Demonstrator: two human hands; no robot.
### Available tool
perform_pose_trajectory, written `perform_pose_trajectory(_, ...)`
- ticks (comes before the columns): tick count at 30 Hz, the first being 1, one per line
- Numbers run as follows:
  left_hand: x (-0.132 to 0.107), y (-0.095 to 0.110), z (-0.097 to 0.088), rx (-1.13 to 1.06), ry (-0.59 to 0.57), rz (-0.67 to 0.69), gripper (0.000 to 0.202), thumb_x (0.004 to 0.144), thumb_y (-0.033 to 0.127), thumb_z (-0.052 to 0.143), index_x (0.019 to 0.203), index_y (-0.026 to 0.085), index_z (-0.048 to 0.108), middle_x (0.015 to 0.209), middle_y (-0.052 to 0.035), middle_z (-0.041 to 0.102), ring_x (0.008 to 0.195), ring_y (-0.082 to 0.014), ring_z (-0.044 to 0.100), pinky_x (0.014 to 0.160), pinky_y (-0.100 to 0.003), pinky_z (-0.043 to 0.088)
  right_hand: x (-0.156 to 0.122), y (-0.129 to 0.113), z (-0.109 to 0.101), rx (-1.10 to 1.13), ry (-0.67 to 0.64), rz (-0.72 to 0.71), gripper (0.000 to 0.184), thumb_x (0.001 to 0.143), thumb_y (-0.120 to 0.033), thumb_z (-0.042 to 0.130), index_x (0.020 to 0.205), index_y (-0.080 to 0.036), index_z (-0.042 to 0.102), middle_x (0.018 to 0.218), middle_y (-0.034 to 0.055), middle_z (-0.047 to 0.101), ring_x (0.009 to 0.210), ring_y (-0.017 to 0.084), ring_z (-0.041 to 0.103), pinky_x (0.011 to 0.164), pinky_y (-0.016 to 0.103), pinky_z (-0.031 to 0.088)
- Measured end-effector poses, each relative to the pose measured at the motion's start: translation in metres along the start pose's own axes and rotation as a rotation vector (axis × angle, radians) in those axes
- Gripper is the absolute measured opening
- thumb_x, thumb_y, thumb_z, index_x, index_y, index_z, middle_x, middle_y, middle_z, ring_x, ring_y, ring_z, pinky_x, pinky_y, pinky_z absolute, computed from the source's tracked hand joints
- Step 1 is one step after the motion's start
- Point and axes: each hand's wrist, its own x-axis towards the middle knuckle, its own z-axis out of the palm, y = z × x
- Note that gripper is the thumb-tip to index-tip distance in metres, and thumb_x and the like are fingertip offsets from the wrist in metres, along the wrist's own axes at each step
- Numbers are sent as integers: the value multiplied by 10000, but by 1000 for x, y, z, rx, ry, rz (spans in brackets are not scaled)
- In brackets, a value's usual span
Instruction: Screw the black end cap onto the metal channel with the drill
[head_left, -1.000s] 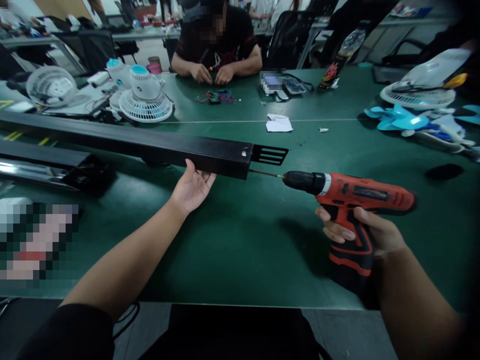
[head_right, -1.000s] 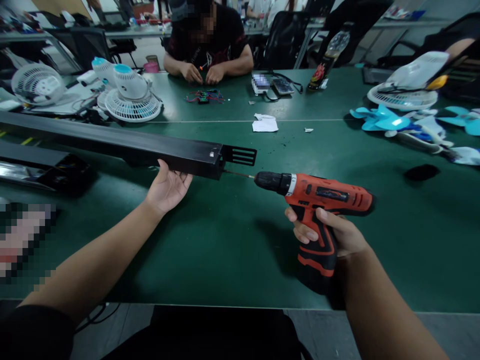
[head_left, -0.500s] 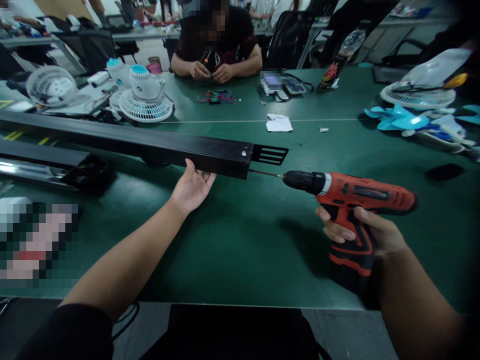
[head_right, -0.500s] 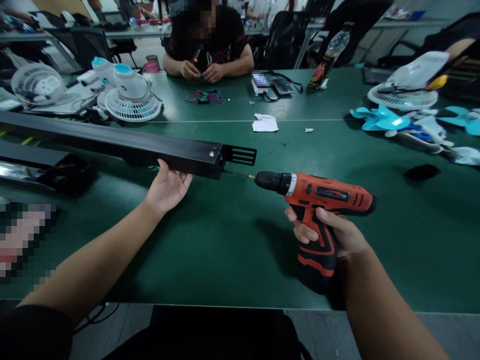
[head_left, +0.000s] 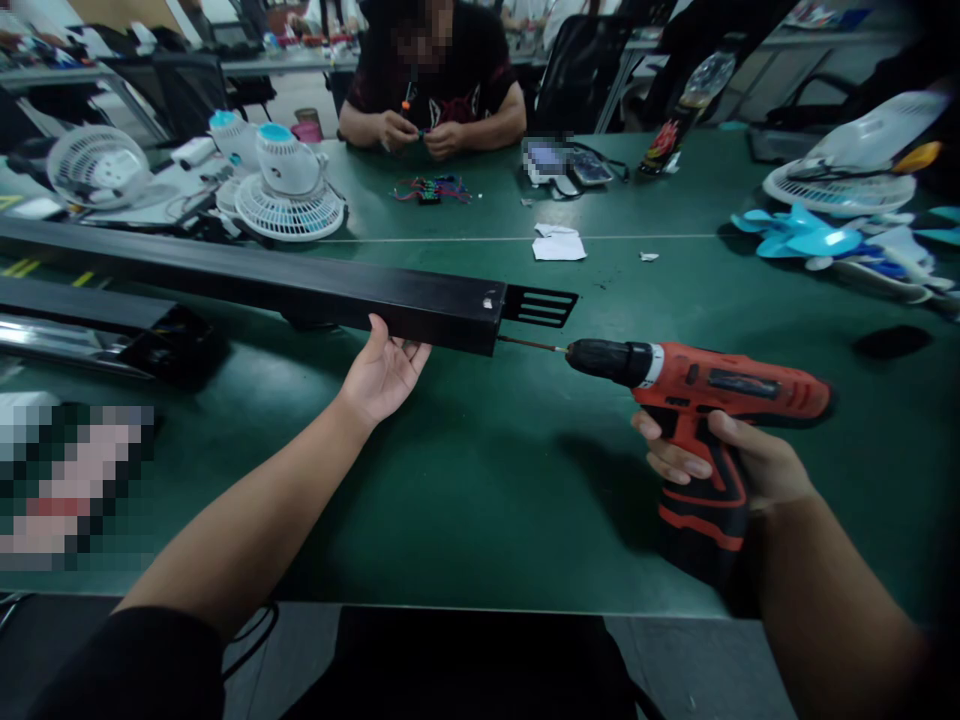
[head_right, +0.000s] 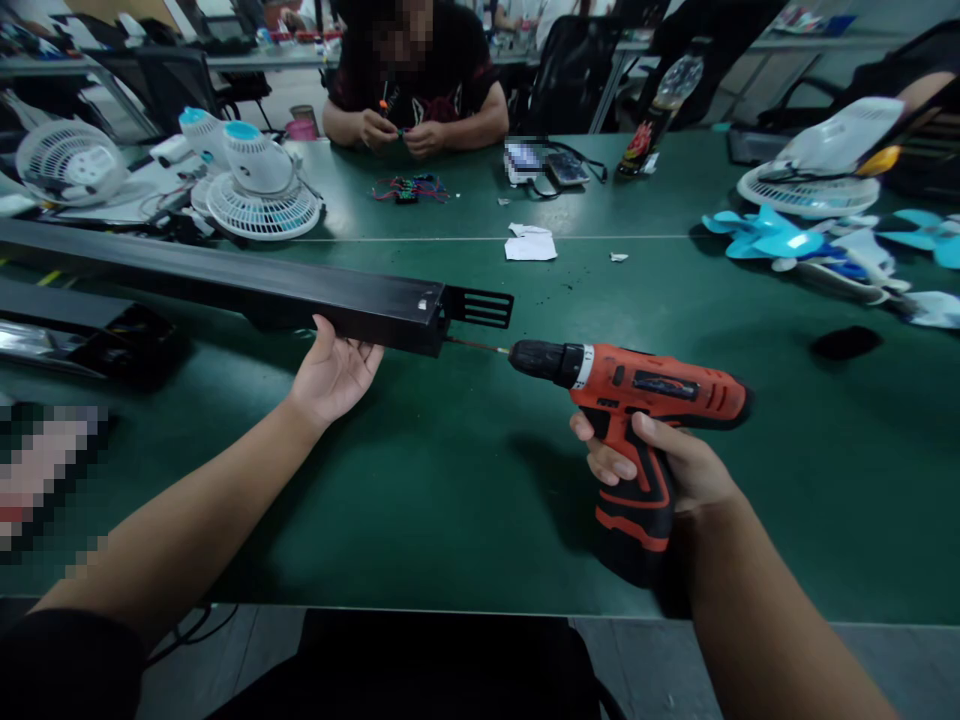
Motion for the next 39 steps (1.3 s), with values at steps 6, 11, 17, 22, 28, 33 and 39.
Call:
perform_pose_trajectory(6, 0, 0, -1, -3, -13, 4, 513, 1286, 559, 460, 1558, 246, 761, 1197, -49, 926, 1217, -190, 892, 1208, -260, 633, 0, 0, 3, -11, 6, -2, 480, 842, -592, 1030, 1128, -273, 813, 916, 42, 746, 480, 79, 323, 454, 313, 502)
perform_pose_trajectory(11, 1, 1, -4, -3, -32, -6, 504, 1273, 564, 501, 1601, 265, 739, 1217, -53, 925, 1236, -201, 891, 1198, -268, 644, 0, -2, 2, -24, 8, -13, 512, 829, -600, 1045, 1150, -259, 839, 925, 57, 761, 482, 81, 334, 451, 317, 480)
perform_pose_trajectory(17, 0, 1, -2, 13, 6, 1, 526, 1265, 580, 518, 1648, 277, 715, 1233, -51, 920, 1282, -210, 878, 1209, -270, 639, -1, 0, -1, -21, -11, -8, 487, 846, -614, 1030, 1100, -244, 842, 902, 55, 747, 492, 82, 360, 468, 308, 501)
perform_pose_trajectory(22, -1, 0, -3, 10, -21, 1, 551, 1264, 593, 508, 1688, 291, 689, 1259, -51, 923, 1286, -204, 879, 1214, -263, 635, -1, -1, -2, -35, -54, -4, 463, 883, -604, 992, 1123, -260, 797, 900, 45, 722, 490, 97, 373, 474, 335, 527)
perform_pose_trajectory(28, -1, 1, -2, 13, -3, 2, 514, 1274, 580, 485, 1555, 264, 776, 1203, -55, 928, 1250, -197, 888, 1198, -253, 641, -2, 0, -4, -39, -18, -2, 477, 881, -611, 988, 1144, -275, 776, 942, 57, 739, 497, 102, 382, 473, 343, 520)
perform_pose_trajectory(33, -3, 1, 2, 23, 21, 6, 530, 1285, 570, 439, 1544, 257, 780, 1199, -55, 927, 1218, -193, 892, 1179, -260, 649, -1, 0, -2, -45, -22, 3, 503, 858, -633, 995, 1140, -270, 791, 853, 37, 711, 484, 105, 372, 453, 336, 508)
perform_pose_trajectory(39, -1, 1, -4, 5, -18, 0, 518, 1264, 594, 510, 1619, 293, 738, 1197, -42, 931, 1215, -196, 896, 1172, -259, 653, -1, 0, 1, -42, 3, 7, 502, 831, -652, 1021, 1072, -270, 803, 849, 41, 712, 483, 103, 369, 453, 334, 504)
